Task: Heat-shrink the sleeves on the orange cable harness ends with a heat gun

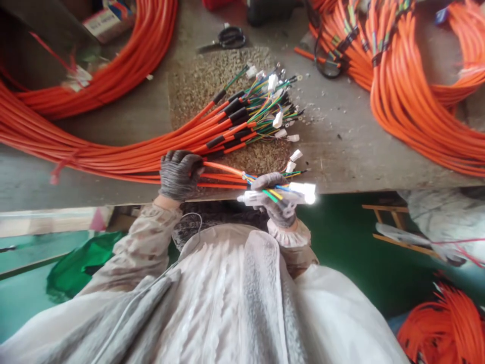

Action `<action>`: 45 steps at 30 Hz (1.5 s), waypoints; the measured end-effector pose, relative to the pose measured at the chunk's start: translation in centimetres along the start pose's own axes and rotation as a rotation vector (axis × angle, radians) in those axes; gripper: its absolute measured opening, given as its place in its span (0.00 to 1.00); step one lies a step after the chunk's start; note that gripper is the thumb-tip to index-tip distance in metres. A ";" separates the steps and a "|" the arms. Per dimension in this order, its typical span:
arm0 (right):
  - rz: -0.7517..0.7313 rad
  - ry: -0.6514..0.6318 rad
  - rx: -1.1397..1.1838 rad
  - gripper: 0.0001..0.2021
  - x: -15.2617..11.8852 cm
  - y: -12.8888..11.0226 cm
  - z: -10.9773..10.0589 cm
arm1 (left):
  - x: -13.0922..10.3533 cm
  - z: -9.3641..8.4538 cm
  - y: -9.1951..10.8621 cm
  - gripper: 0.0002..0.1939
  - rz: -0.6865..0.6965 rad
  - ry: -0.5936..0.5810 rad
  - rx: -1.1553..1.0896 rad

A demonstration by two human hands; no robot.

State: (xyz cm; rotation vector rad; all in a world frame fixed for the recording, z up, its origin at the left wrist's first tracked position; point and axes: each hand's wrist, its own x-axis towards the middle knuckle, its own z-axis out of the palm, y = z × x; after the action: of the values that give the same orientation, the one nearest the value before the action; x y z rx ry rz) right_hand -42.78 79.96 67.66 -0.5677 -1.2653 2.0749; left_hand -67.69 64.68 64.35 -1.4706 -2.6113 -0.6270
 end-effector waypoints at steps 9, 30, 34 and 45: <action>0.025 0.094 0.346 0.18 3.9 0.5 -1.2 | 5.4 3.1 9.8 0.14 0.411 -0.213 -0.353; -0.121 0.265 0.350 0.18 6.9 4.7 -2.4 | 13.9 4.1 9.4 0.15 0.060 -0.149 0.057; -0.080 0.325 0.410 0.18 6.5 4.8 -2.3 | 13.6 2.2 9.2 0.08 0.105 0.145 -0.252; -0.554 0.302 -0.478 0.15 4.3 -0.3 0.3 | 8.8 -4.1 13.1 0.20 0.262 -0.309 -1.302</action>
State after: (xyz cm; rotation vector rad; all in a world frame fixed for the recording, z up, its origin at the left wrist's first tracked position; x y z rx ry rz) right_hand -45.95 82.94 67.96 -0.6201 -1.5275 1.1909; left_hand -61.95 76.11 74.48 -2.1873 -2.0104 -2.4749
